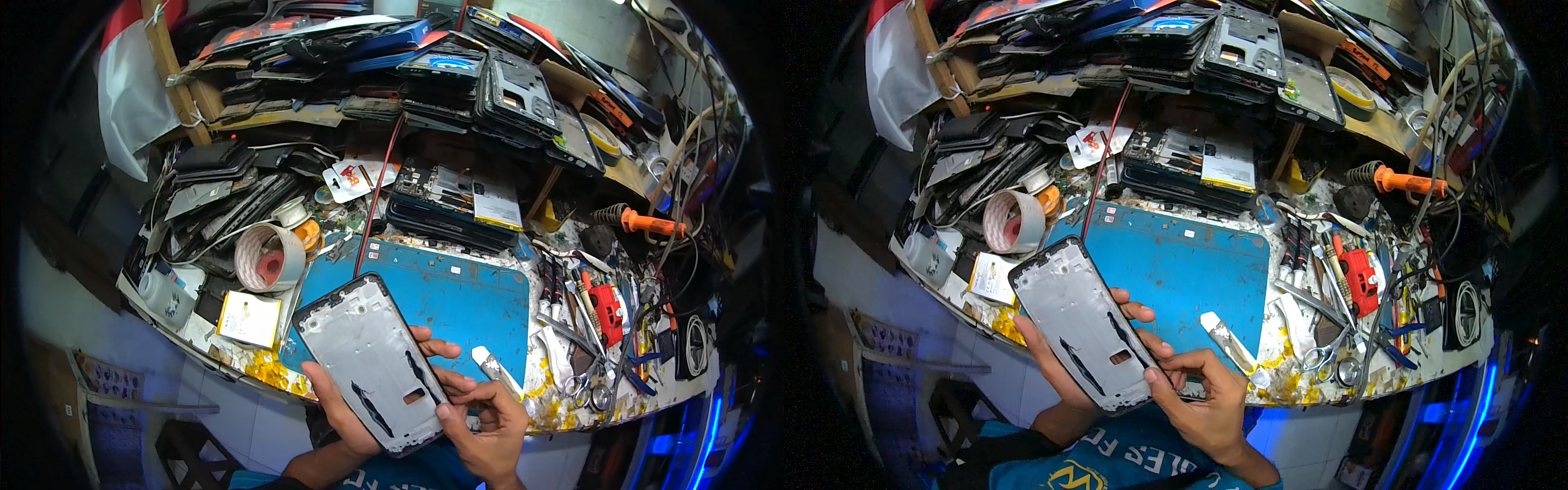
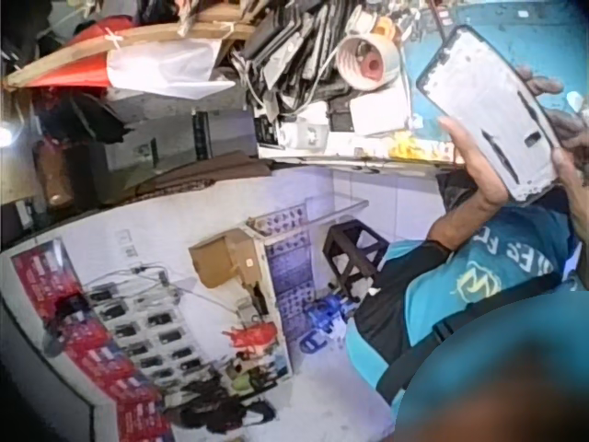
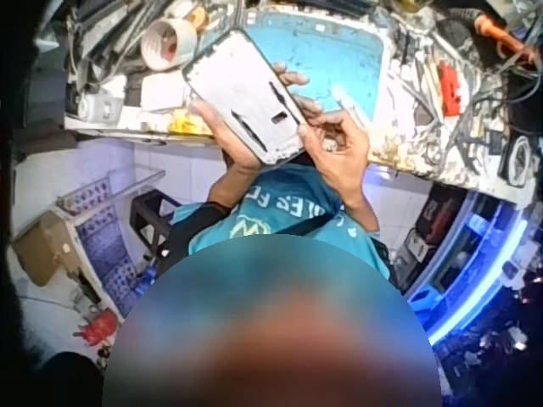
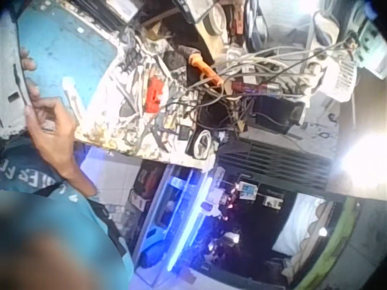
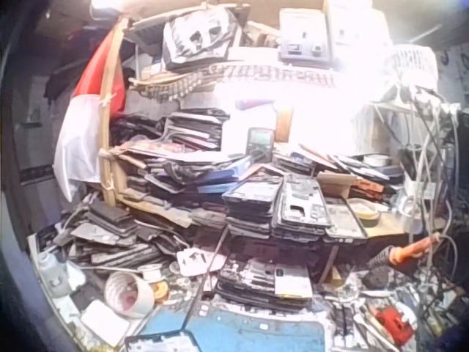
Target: The person disassembles a smartphone, removes the battery, and uses a plastic pry tool and tweezers to separate the back cover and clean adhesive residue. The person then places the back cover aside and continues to scrape residue from the frame.
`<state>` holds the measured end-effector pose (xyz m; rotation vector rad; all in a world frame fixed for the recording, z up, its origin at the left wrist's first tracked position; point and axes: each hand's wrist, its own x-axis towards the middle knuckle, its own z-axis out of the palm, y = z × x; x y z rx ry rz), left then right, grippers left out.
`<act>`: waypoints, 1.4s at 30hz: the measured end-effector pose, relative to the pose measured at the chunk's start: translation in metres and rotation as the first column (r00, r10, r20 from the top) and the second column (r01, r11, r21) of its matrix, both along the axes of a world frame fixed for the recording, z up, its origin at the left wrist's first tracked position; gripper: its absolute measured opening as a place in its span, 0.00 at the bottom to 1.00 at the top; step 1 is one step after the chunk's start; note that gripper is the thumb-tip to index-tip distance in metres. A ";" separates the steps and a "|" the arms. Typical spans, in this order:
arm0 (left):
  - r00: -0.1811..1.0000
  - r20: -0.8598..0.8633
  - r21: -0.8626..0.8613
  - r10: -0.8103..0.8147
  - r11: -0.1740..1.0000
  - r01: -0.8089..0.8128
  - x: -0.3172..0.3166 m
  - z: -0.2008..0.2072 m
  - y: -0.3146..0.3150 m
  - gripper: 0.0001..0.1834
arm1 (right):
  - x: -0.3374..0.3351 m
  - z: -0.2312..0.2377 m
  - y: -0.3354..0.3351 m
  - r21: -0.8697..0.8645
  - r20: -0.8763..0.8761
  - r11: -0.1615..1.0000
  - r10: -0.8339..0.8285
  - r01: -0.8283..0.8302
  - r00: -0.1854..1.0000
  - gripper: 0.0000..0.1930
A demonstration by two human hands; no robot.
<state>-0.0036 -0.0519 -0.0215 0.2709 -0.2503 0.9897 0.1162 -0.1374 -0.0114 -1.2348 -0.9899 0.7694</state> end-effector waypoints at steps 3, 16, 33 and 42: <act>1.000 -0.025 -0.013 0.009 1.000 -0.009 0.000 -0.001 -0.001 0.70 | -0.004 -0.005 0.003 0.014 -0.012 0.999 -0.044 0.044 0.999 0.09; 0.995 -0.063 -0.053 -0.073 0.996 0.070 -0.007 0.003 0.004 0.68 | -0.009 -0.008 0.008 0.053 -0.073 0.999 0.007 -0.003 0.997 0.09; 0.998 -0.066 -0.017 -0.013 1.000 0.011 -0.014 0.001 0.013 0.66 | -0.007 -0.012 0.012 0.079 -0.010 0.995 0.058 -0.057 0.998 0.08; 0.995 -0.098 0.004 0.032 0.999 -0.032 -0.015 0.003 0.011 0.68 | -0.002 -0.014 0.012 0.044 0.029 0.992 0.113 -0.114 0.993 0.09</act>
